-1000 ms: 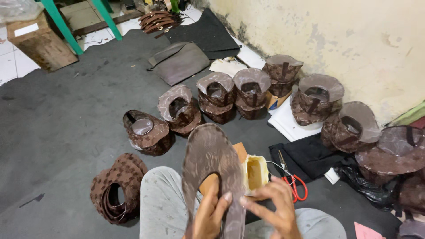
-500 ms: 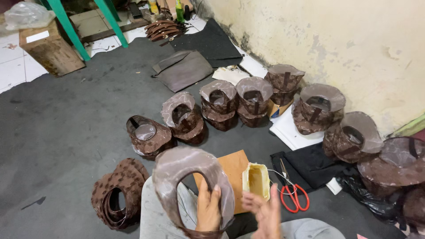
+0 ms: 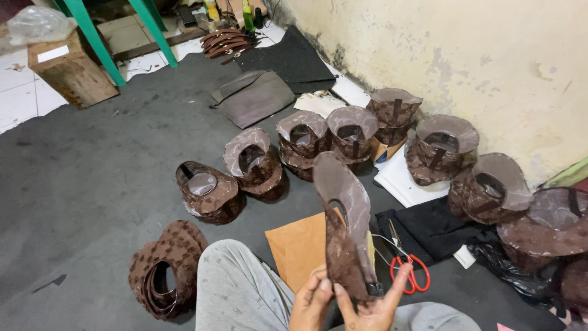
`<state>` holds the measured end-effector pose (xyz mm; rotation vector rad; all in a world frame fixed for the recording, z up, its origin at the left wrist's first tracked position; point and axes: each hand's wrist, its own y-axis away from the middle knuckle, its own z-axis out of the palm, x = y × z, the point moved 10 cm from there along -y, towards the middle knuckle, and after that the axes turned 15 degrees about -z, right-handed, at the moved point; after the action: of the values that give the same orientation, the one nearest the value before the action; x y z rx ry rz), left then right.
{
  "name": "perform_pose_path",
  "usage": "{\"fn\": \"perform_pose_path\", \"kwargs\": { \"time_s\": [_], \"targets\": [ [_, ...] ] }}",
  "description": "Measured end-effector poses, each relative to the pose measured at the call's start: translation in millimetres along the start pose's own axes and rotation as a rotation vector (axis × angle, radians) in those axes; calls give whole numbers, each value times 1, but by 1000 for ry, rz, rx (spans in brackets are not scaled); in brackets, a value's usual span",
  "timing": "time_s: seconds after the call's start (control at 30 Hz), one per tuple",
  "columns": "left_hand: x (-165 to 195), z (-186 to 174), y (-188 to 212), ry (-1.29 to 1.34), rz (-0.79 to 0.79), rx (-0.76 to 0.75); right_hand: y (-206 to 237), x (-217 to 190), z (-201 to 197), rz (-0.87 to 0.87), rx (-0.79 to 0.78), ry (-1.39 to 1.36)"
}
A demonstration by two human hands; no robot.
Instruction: The person sits on the floor of a shoe workshop and works on brown patterned shoe upper components. They dip their fingers into a tub of glue, spread the glue along the edges of an upper, then fold and press the edges together, setting finished uppers aside with others on the floor.
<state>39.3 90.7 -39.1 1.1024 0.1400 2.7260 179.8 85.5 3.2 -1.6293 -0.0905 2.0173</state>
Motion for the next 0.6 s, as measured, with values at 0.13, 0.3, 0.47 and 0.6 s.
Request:
{"fn": "perform_pose_path", "kwargs": {
  "time_s": [0.13,0.3,0.47,0.6],
  "targets": [
    [30,-24,0,109,-73,209,2,-30,37,-232,-226,65],
    [170,-68,-19,110,188,277,-24,-32,-8,-301,-161,327],
    [264,-130,-63,310,266,310,-59,-17,-77,-315,-82,554],
    [271,-162,-101,523,107,323,-60,-1,-102,-395,-104,725]
  ]
}}
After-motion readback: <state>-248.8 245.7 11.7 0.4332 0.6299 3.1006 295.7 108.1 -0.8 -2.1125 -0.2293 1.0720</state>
